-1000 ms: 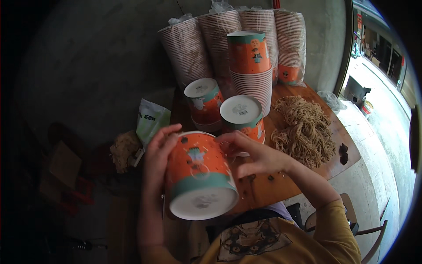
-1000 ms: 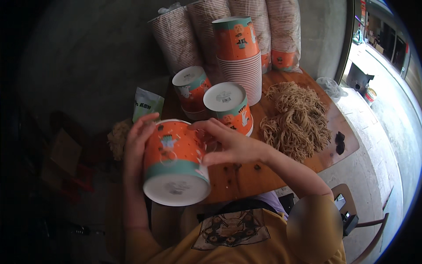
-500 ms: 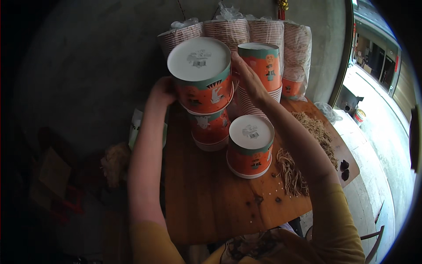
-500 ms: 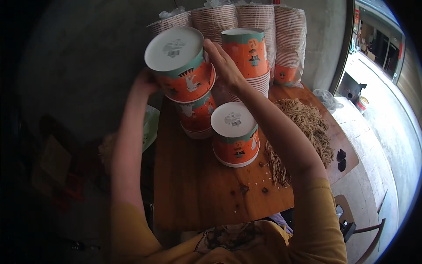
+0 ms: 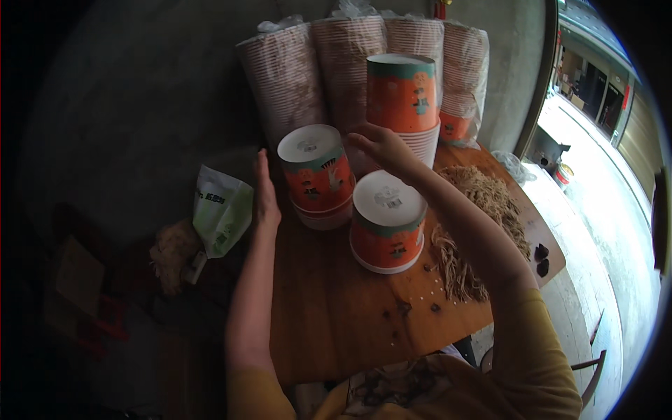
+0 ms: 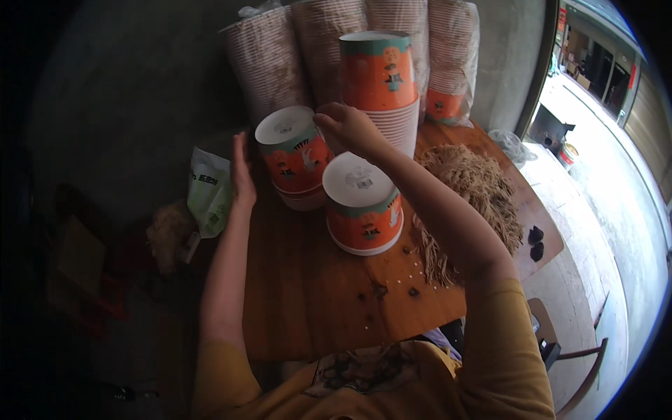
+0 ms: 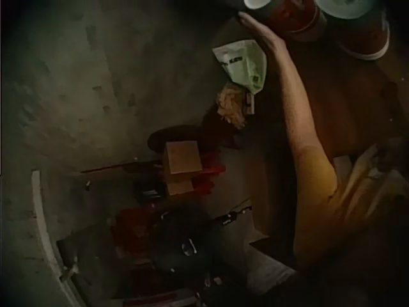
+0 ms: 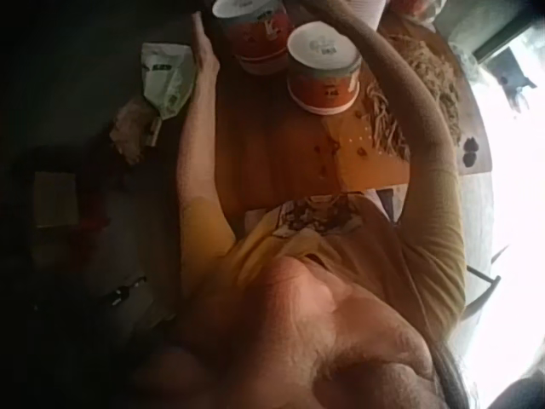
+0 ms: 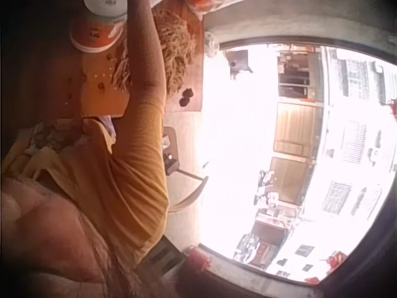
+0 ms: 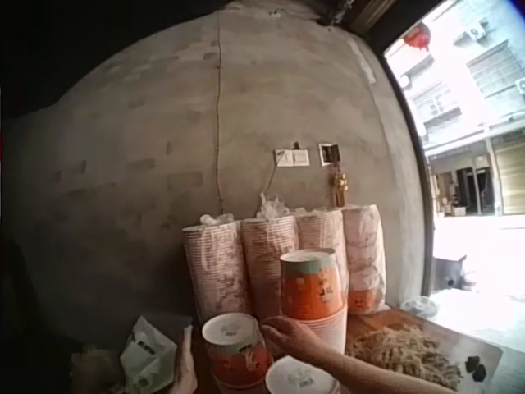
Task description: Tying string handles through pre-drilled holes in paper buckets.
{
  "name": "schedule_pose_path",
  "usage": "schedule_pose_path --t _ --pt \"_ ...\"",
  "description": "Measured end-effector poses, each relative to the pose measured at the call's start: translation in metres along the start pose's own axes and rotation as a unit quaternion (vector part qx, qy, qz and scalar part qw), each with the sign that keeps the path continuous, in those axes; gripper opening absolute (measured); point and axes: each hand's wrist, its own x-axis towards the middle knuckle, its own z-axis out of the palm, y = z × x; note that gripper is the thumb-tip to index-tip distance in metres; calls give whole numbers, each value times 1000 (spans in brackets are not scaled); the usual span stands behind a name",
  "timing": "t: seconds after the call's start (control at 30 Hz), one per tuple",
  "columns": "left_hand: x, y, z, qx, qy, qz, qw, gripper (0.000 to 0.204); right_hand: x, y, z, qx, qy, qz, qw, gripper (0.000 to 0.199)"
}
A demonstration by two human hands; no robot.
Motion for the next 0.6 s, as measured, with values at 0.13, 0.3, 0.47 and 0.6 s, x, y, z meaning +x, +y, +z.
schedule_pose_path --t 0.13,0.3,0.47,0.6 --pt "-72 64 20 -23 -47 123 991 54 -63 -11 -30 -114 12 -79 990 47" --pt "-170 168 54 -283 -482 268 785 62 -113 6 -25 -350 -101 -37 931 83" --pt "-238 144 32 -274 -422 182 845 56 -109 15 -19 -330 -62 -68 939 71" --pt "-269 150 0 -252 -381 129 880 51 -105 15 -15 -260 -37 -124 957 50"
